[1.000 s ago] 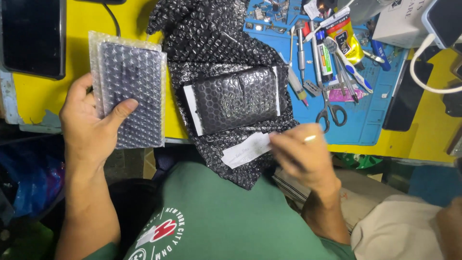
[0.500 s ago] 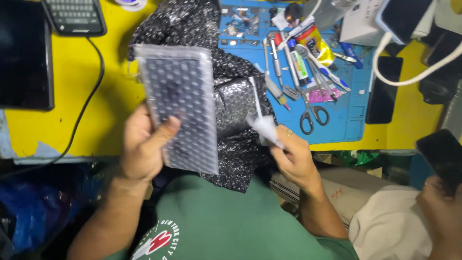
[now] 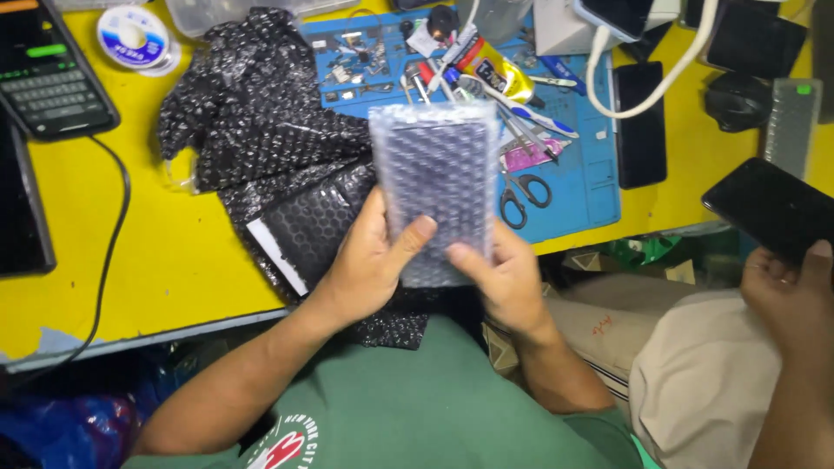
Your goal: Unwrapping and inspecting mobile phone replacement parts from bubble wrap on a repair bench.
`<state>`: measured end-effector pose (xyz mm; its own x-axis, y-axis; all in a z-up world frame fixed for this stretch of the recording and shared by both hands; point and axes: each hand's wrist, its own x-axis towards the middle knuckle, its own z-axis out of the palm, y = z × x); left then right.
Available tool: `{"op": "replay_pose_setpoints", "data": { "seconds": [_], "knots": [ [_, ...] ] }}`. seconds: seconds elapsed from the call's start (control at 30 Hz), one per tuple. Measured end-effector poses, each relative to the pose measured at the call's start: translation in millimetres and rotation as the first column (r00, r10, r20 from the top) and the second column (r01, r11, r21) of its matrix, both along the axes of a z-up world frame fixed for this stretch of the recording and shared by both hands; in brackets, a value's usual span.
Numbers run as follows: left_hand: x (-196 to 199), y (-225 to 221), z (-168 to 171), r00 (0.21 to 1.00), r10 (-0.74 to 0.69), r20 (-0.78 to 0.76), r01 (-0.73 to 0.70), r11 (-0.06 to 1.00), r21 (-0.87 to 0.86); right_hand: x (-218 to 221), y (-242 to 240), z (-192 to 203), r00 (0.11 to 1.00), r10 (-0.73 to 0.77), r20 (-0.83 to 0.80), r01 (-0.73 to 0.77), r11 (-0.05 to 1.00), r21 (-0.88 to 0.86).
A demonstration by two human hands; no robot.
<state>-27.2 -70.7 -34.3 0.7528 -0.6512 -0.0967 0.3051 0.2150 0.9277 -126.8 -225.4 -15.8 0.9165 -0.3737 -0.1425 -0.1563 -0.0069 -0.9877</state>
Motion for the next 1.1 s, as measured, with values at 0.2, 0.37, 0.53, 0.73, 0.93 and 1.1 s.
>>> {"op": "replay_pose_setpoints", "data": {
  "seconds": [0.2,0.37,0.53,0.73,0.93,1.1],
  "knots": [
    [42.5,58.1,42.7,0.617,-0.247,0.747,-0.230,0.852,0.471,-30.9,-90.7,-17.5,0.967,-0.245,0.075,0.255,0.904,-0.342],
    [42.6,73.4,23.4,0.300,-0.619,0.726,-0.475,0.562,0.677,-28.2,-124.2,-28.8,0.929,-0.211,0.303,0.355,0.283,-0.891],
    [40.1,63.9,10.6,0.145,-0.785,0.602,-0.633,0.394,0.666,-10.9,-144.9,-59.8,0.898,-0.035,0.439,0.439,-0.008,-0.898],
    [63.7,65.1,9.5,0.422,-0.766,0.486,-0.299,0.388,0.872,-11.7,-130.5,-66.4,0.957,-0.099,0.274,0.283,0.087,-0.955],
    [69.5,66.3,11.3,0.420,-0.728,0.541,-0.288,0.458,0.841,-14.9,-129.6,-59.0,0.955,-0.156,0.250,0.268,0.101,-0.958],
    [69.7,71.2,12.0,0.510,-0.677,0.531,-0.292,0.444,0.847,-15.2,-134.9,-56.2,0.967,-0.171,0.188,0.209,0.114,-0.971]
  ]
}}
